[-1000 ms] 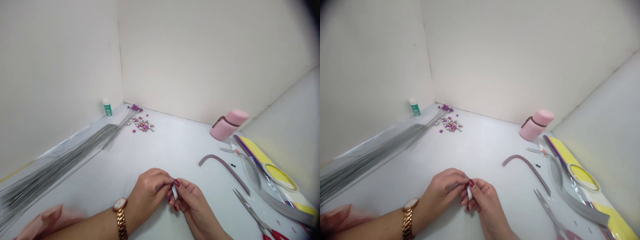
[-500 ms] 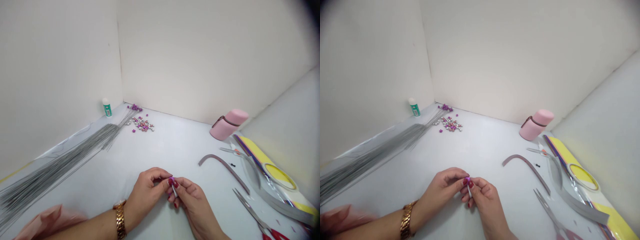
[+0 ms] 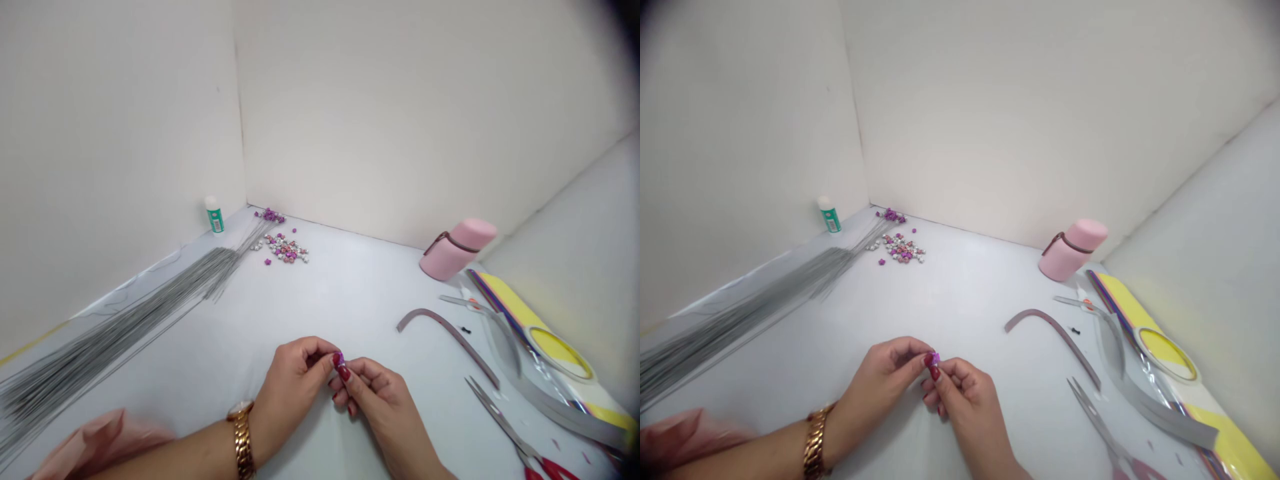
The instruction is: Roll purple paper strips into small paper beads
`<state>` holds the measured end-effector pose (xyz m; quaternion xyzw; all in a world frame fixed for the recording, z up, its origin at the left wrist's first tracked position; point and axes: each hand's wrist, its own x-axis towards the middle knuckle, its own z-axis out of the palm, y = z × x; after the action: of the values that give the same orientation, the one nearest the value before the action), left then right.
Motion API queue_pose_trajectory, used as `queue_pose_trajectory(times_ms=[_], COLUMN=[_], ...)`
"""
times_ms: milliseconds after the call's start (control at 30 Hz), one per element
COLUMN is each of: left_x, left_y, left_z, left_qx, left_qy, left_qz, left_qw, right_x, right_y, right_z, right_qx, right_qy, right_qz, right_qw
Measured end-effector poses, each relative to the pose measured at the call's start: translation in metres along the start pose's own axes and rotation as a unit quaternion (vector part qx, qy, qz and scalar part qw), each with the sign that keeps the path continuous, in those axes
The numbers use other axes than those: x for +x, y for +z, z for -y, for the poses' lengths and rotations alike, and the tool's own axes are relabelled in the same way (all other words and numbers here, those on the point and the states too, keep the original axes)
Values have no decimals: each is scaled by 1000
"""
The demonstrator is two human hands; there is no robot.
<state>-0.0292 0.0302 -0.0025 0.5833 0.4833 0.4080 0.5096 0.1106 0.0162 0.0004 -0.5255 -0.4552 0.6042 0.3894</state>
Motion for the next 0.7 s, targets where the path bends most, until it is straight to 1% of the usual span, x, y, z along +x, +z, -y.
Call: queue_pose_trajectory(times_ms=[67, 133, 200, 233, 300, 367, 467, 533, 600, 667, 700], left_x=[-1, -3, -4, -5, -6, -5, -2, 0, 1, 1, 0], left_y=[-2, -4, -6, -6, -5, -4, -3, -3, -3, -2, -2], left_z=[-2, -3, -3, -3, -3, -2, -1, -1, -1, -3, -3], left_qx=[79, 136, 158, 161, 157, 139, 78, 30, 8, 13, 18], left_qy=[65, 137, 185, 196, 193, 166, 102, 67, 65, 82, 90], left_qz=[-12, -12, 1, 8, 24, 31, 9, 4, 17, 31, 30], left_qw=[995, 981, 970, 967, 968, 976, 992, 997, 998, 996, 995], right_x=[0, -1, -1, -1, -1, 0, 0, 0, 0, 0, 0], right_y=[1, 2, 2, 2, 2, 2, 2, 3, 3, 3, 2], right_z=[0, -1, -1, -1, -1, 0, 2, 3, 2, 1, 1], right_qx=[12, 31, 53, 64, 84, 101, 113, 114, 117, 120, 120], right_qy=[-1, -1, 1, 3, 5, 10, 22, 25, 24, 24, 26], right_qz=[3, 4, 0, -3, -10, -10, -9, -13, -16, -12, -10], right_qw=[1000, 1000, 999, 998, 996, 995, 993, 993, 993, 992, 992])
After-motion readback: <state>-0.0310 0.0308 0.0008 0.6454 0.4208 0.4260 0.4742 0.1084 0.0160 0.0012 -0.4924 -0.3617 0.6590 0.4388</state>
